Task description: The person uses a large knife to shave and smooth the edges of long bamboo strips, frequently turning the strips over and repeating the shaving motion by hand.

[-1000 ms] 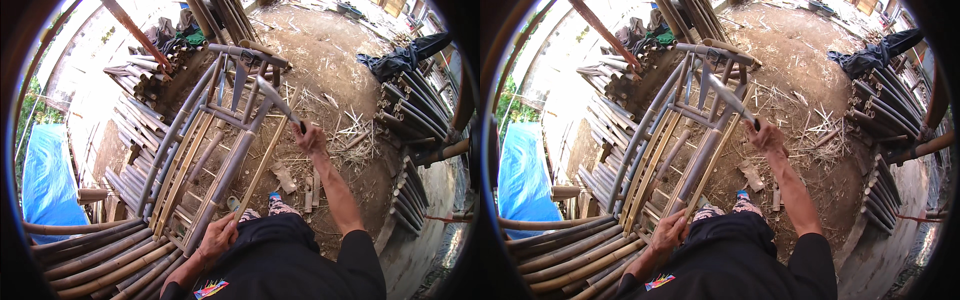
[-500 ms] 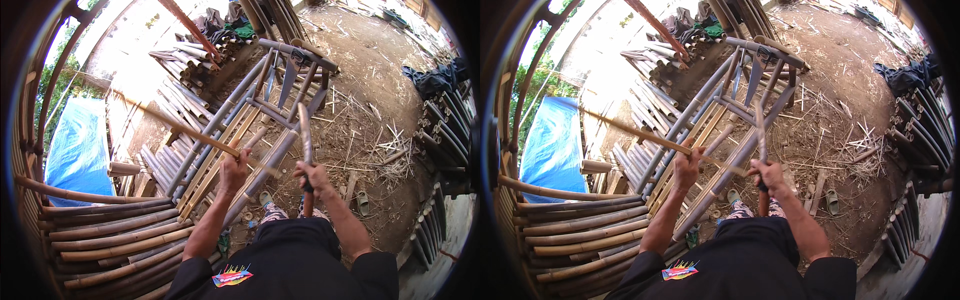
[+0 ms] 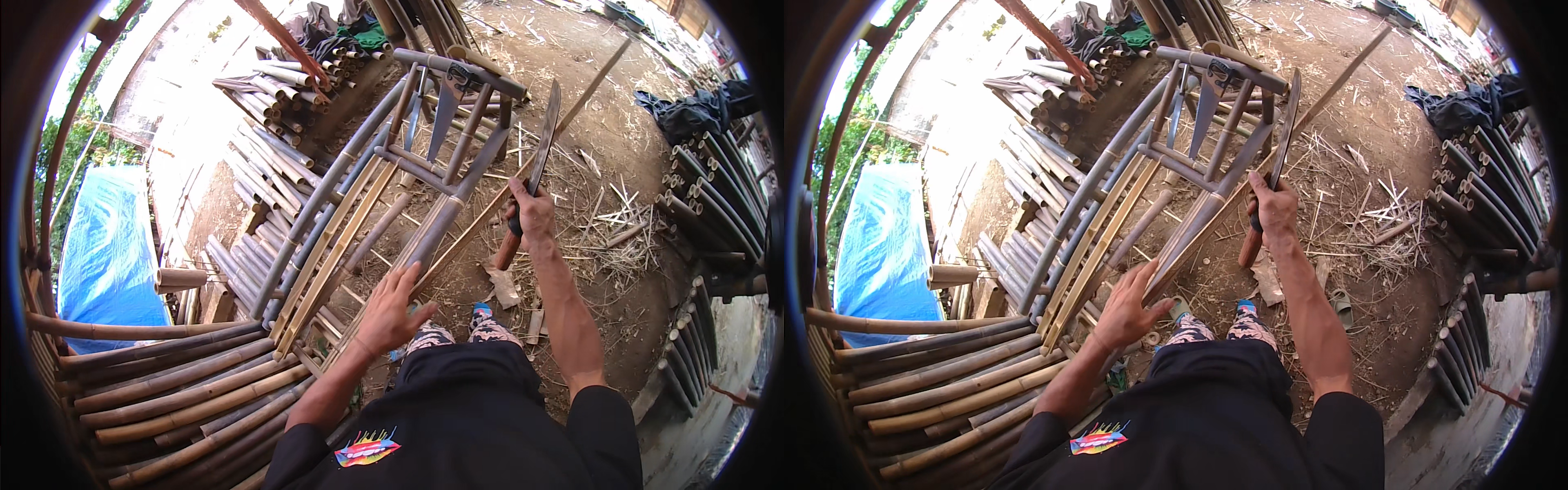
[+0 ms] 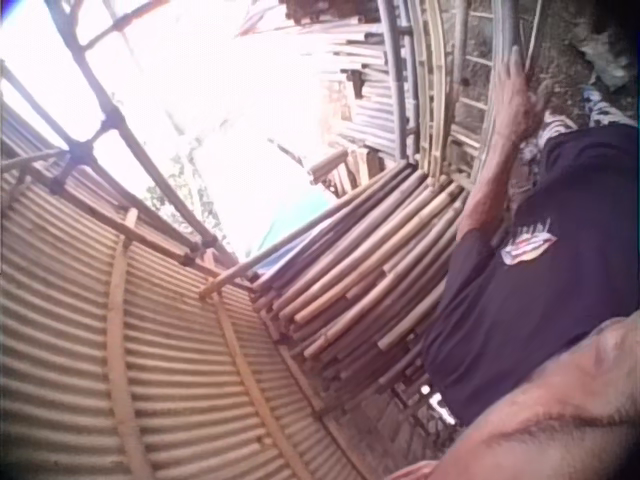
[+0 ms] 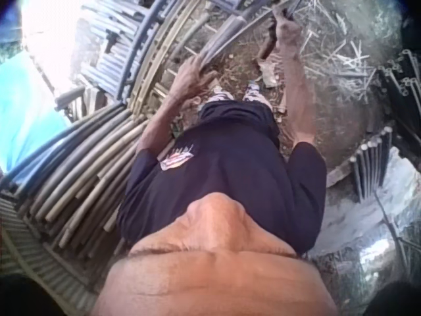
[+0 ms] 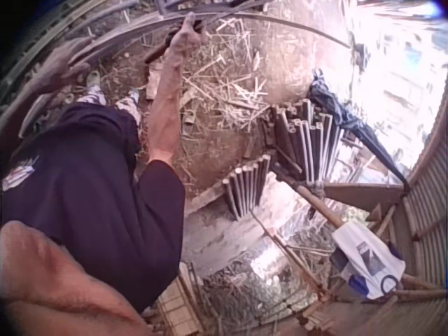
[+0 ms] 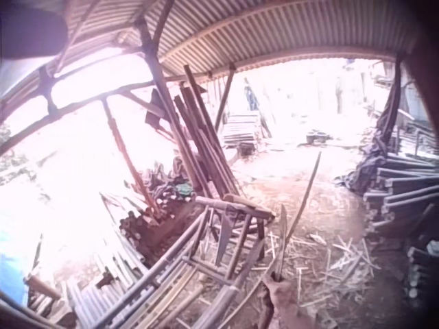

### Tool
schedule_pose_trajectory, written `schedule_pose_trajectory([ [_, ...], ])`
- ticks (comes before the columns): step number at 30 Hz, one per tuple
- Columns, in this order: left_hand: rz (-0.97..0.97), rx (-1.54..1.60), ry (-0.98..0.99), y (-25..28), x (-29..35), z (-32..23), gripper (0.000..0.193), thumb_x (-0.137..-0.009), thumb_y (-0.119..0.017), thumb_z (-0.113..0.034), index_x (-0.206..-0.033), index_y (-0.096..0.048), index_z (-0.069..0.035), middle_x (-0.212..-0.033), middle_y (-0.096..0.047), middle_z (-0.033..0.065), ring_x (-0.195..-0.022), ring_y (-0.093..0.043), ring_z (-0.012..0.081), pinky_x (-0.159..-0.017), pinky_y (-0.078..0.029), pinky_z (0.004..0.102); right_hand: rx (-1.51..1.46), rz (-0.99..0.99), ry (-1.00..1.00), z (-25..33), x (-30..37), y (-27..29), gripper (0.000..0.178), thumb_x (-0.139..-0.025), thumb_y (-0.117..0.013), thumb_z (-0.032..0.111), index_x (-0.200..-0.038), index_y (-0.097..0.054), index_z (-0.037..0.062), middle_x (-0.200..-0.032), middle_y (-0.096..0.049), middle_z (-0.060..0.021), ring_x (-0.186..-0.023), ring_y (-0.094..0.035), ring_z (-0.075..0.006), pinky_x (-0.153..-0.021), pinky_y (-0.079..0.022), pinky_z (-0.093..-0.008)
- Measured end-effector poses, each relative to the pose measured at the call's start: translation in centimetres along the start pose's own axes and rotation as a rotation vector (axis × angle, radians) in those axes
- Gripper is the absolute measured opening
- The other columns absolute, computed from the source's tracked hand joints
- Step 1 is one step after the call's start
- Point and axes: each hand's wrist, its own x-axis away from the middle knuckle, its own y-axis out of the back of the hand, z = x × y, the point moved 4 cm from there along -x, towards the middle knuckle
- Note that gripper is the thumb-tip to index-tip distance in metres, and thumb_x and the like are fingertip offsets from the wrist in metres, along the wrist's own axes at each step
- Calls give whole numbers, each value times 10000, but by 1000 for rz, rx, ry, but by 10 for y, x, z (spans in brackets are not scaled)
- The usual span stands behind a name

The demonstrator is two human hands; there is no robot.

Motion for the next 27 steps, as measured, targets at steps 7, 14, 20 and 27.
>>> schedule_pose_trajectory([
  [7, 314, 1190, 508, -51, -2, 26, 294, -996, -526, -210, -1180, -605, 5, -787, -604, 10, -595, -550, 52, -537, -464, 218, 1048, 235, 325, 30, 28, 1, 611, -924, -429, 644, -789, -559, 63, -578, -553, -35, -435, -516, -140, -371, -426, -314],
  [14, 79, 884, 411, -65, -14, 12, 235, -977, -539, -182, -869, -632, 5, -635, -546, -23, -554, -444, 38, -499, -370, 222, 1235, 358, 720, -31, 92, -12, 662, -906, -357, 711, -784, -525, 83, -551, -540, -72, -472, -572, -218, -434, -486, -387],
  [20, 203, 888, 474, -52, 38, 4, 203, -975, -541, -165, -1016, -656, -3, -658, -531, -28, -588, -442, 39, -534, -377, 219, 1384, 199, 383, -2, 9, 36, 713, -887, -287, 762, -777, -533, 101, -553, -573, -61, -483, -589, -169, -443, -485, -328],
  [27, 273, 841, 417, -33, 86, 27, 235, -981, -551, -173, -1100, -636, 11, -710, -552, -32, -637, -463, 42, -571, -401, 210, 1330, 36, 348, 39, -36, 79, 686, -886, -310, 763, -818, -553, 125, -523, -484, -3, -458, -484, -114, -394, -391, -299],
])
